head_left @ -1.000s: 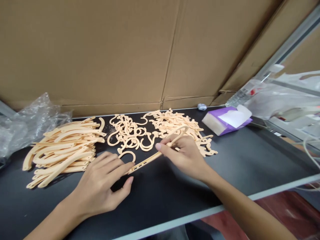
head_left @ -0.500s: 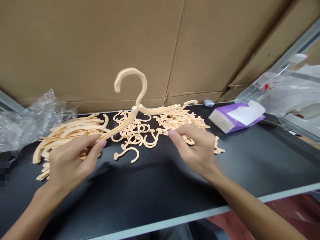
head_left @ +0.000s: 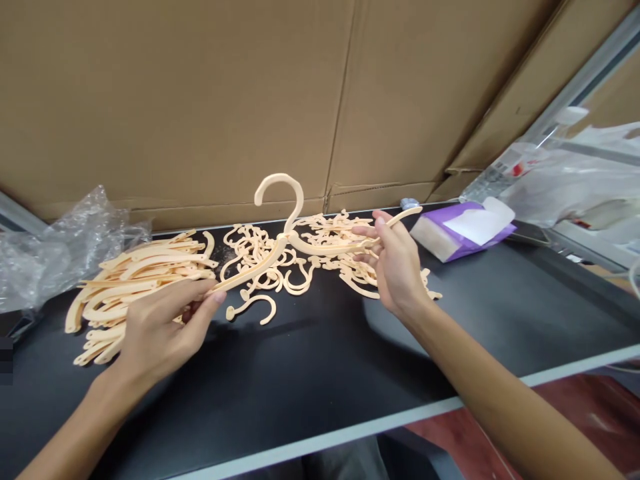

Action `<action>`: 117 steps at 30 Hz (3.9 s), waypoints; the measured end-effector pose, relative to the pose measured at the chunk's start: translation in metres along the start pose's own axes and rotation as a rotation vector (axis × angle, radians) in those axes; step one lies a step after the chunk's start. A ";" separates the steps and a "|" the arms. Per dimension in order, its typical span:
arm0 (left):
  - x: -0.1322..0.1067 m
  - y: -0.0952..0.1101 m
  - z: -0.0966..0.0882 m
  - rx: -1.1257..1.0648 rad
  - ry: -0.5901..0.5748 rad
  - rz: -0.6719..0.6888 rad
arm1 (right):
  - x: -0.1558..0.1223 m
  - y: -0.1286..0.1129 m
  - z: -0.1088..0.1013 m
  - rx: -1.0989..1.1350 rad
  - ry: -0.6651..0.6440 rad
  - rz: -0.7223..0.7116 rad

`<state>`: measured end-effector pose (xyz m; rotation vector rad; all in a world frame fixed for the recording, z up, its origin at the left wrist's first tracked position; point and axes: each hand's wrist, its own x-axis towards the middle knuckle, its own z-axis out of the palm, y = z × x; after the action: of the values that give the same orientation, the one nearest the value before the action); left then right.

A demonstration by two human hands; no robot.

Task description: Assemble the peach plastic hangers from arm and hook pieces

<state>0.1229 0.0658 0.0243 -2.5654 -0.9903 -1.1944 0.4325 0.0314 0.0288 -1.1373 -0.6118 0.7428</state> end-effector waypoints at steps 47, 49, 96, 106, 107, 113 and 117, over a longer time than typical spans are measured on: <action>0.000 0.009 0.007 -0.018 -0.021 -0.137 | -0.027 0.013 -0.004 -1.072 -0.536 -1.053; -0.003 0.011 0.011 -0.057 -0.148 -0.025 | -0.029 0.014 -0.003 -1.076 -0.585 -1.079; 0.004 0.011 -0.003 -0.223 -0.581 -0.186 | -0.003 0.005 -0.014 -0.974 -0.415 -1.126; -0.005 0.023 0.013 -0.238 -0.449 -0.102 | -0.033 0.001 -0.002 -0.821 -0.268 -1.367; -0.006 0.024 0.016 -0.224 -0.423 -0.071 | -0.041 0.003 0.002 -0.823 -0.353 -1.374; -0.014 0.029 0.025 -0.172 -0.352 0.115 | -0.068 0.024 0.019 -0.996 -0.696 -1.355; -0.017 0.036 0.026 -0.183 -0.347 0.154 | -0.065 0.033 0.020 -1.041 -0.750 -1.325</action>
<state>0.1541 0.0392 -0.0001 -3.0013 -0.7485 -0.8545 0.3703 -0.0008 0.0002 -0.9865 -2.2521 -0.4596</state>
